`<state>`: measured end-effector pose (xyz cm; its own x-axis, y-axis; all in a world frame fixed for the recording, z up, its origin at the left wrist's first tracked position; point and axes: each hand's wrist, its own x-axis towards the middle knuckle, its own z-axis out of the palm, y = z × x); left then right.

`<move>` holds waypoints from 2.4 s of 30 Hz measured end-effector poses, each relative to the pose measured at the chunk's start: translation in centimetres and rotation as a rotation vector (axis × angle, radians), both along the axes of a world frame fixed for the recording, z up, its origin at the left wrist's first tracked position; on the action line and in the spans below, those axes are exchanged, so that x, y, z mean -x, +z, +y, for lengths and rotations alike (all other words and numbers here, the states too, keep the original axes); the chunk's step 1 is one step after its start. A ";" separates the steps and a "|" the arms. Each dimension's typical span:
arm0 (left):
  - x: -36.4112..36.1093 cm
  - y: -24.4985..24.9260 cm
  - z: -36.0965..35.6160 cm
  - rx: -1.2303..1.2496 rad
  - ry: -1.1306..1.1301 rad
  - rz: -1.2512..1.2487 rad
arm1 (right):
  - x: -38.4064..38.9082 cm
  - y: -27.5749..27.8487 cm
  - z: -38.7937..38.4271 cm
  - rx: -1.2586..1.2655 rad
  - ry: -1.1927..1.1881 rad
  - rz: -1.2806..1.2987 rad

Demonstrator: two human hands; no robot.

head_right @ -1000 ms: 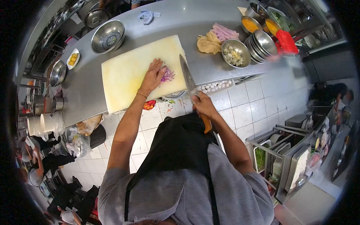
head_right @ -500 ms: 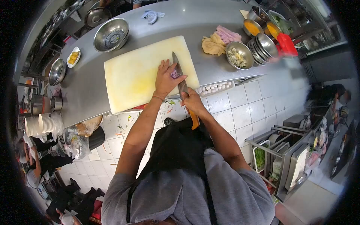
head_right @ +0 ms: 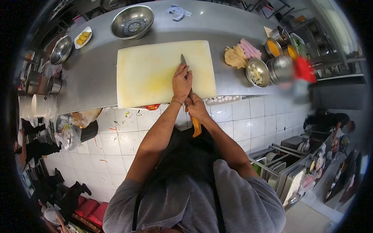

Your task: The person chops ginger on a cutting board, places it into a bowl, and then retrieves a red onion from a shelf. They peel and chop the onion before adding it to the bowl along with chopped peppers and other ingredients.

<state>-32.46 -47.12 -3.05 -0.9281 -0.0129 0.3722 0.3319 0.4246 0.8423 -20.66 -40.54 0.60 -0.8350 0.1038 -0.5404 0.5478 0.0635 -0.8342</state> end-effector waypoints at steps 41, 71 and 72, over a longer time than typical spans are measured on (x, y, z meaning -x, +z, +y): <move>-2.5 9.8 35.0 -0.027 -0.282 0.287 | -7.8 8.2 37.8 -0.951 -0.107 0.384; -7.2 3.5 -1.6 0.821 0.224 -0.182 | 0.4 3.2 14.5 0.228 0.650 -0.102; -7.2 4.4 -1.3 0.801 0.202 -0.175 | 0.2 3.8 15.0 0.240 0.623 -0.095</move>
<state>-25.31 -48.44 1.32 -0.9814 0.0222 0.1909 0.0786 0.9528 0.2933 -20.82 -25.55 4.36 -0.6480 -0.5135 -0.5626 0.5406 0.2103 -0.8146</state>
